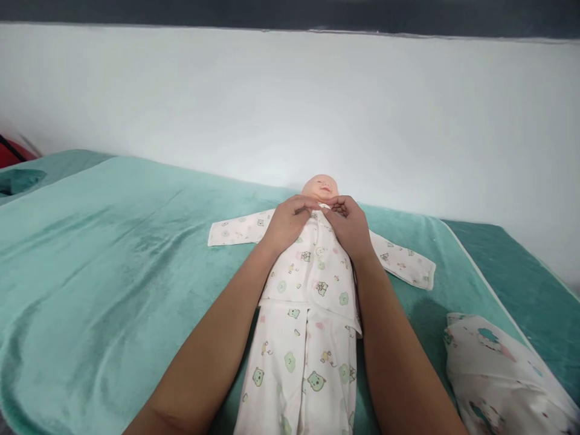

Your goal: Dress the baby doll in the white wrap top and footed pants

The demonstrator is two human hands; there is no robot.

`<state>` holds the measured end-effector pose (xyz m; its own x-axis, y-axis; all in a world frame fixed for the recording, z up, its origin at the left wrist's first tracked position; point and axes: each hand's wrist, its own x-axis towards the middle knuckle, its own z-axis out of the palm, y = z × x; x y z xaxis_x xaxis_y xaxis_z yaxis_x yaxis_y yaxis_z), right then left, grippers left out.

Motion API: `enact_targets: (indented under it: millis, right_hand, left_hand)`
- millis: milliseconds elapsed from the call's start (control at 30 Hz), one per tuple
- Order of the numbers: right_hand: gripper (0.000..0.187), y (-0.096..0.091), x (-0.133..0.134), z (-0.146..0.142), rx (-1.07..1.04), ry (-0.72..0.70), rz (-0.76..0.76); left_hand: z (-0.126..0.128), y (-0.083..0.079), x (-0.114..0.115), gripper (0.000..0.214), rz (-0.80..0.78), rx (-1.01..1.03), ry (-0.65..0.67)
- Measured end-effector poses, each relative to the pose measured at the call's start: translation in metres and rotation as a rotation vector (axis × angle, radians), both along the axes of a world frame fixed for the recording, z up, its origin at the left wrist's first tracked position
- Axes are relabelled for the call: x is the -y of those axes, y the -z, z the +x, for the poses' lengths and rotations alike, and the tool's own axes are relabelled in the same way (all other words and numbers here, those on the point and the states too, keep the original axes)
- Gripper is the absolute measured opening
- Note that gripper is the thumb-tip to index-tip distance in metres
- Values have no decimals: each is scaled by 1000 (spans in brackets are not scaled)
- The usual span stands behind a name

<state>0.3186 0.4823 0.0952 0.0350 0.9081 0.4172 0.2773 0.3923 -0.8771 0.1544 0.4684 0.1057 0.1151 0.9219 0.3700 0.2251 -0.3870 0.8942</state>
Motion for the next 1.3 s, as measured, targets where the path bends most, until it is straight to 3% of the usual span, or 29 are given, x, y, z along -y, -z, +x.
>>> enact_targets:
  millis: [433,767,1000,1300]
  right_hand:
    - [16,7,-3,4,-74,-28,46]
    - [10,7,-1,5,-114,-114,98]
    - [13,9,-5,5,-231,-49,90]
    - [16,0,7,3,-188,49,82]
  left_hand:
    - [-1,6,-3,29,36,18,-39]
    - [0,4,-1,34,42,5,6]
    - [-1,1,8,24,43,-27,-12]
    - [-6,-5,23,14,-16,-114,121]
